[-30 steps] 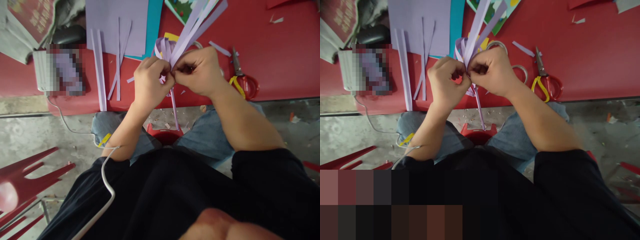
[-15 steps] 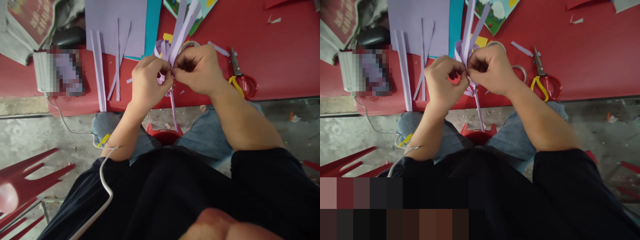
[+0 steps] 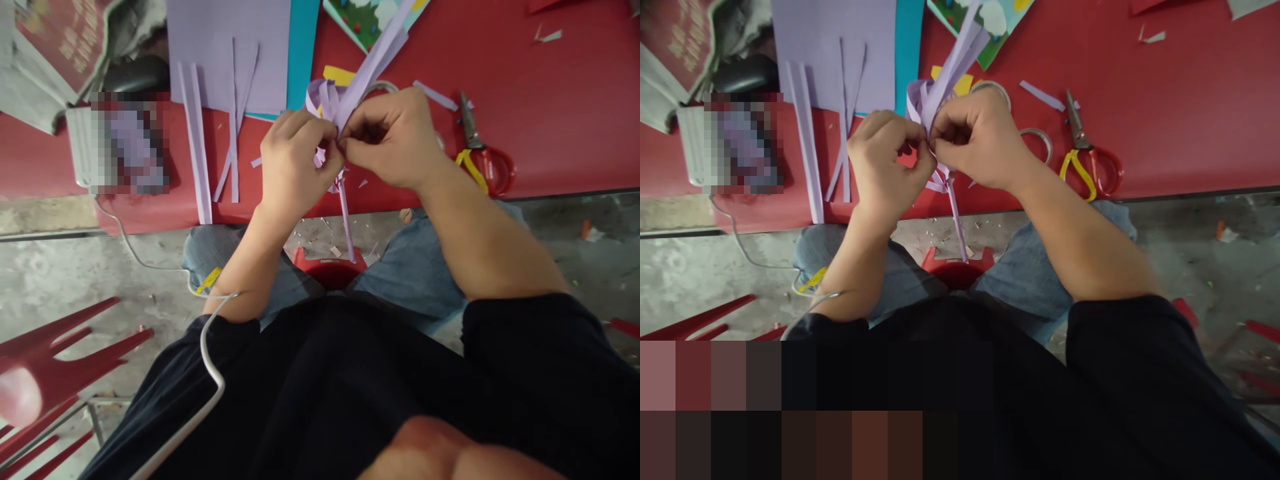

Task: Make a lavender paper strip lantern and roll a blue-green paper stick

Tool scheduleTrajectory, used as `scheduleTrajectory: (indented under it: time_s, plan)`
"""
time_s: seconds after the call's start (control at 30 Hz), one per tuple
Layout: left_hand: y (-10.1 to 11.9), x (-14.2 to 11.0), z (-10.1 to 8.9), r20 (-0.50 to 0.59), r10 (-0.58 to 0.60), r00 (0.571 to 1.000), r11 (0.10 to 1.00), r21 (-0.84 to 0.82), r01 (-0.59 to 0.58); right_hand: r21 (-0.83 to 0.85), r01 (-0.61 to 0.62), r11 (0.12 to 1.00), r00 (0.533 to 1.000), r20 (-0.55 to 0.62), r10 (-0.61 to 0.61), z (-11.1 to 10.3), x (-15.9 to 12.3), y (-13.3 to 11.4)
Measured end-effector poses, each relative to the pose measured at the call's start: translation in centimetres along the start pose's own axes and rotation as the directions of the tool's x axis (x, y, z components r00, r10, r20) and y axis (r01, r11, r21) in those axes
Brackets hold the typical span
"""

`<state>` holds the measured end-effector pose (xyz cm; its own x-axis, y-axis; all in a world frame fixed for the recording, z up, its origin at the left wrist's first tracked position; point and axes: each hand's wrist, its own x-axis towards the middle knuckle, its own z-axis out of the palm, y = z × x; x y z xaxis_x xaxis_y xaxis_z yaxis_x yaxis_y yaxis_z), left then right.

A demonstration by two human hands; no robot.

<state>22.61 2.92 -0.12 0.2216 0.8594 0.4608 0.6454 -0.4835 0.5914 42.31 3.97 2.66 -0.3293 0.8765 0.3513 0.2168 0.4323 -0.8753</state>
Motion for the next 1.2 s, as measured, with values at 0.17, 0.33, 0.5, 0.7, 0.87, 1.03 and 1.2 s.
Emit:
scheduleTrajectory:
  time_s: [0.17, 0.33, 0.5, 0.7, 0.87, 1.03, 1.2]
  plan:
    - [0.3, 0.0, 0.0, -0.013, -0.037, 0.999, 0.998, -0.06, 0.036, -0.01, -0.003, 1.0, 1.0, -0.027, 0.003, 0.1, -0.1, -0.1]
    - [0.4, -0.1, 0.0, 0.003, -0.051, 0.999, 0.993, -0.103, 0.051, -0.006, -0.028, 1.0, 0.999, -0.029, 0.028, -0.1, -0.1, -0.3]
    - [0.0, 0.0, 0.0, 0.003, 0.002, 1.0, 0.997, -0.073, -0.002, -0.126, -0.105, 0.986, 0.994, -0.024, 0.103, -0.4, -0.1, -0.7]
    - [0.3, 0.2, -0.2, 0.016, -0.038, 0.999, 0.994, -0.102, 0.039, -0.166, -0.153, 0.974, 0.988, -0.001, 0.155, -0.2, -0.2, -0.6]
    - [1.3, 0.0, -0.3, -0.053, -0.075, 0.996, 0.993, -0.093, 0.07, -0.126, -0.129, 0.984, 0.992, -0.021, 0.128, 0.2, -0.2, -0.2]
    - [1.8, -0.2, -0.7, -0.033, -0.133, 0.991, 0.978, -0.168, 0.126, -0.129, -0.062, 0.99, 0.998, 0.009, 0.063, 0.1, -0.3, -0.5]
    - [1.9, -0.3, -1.1, -0.016, -0.158, 0.987, 0.969, -0.194, 0.152, -0.146, 0.046, 0.988, 0.998, 0.036, -0.041, 0.1, -0.2, -0.3]
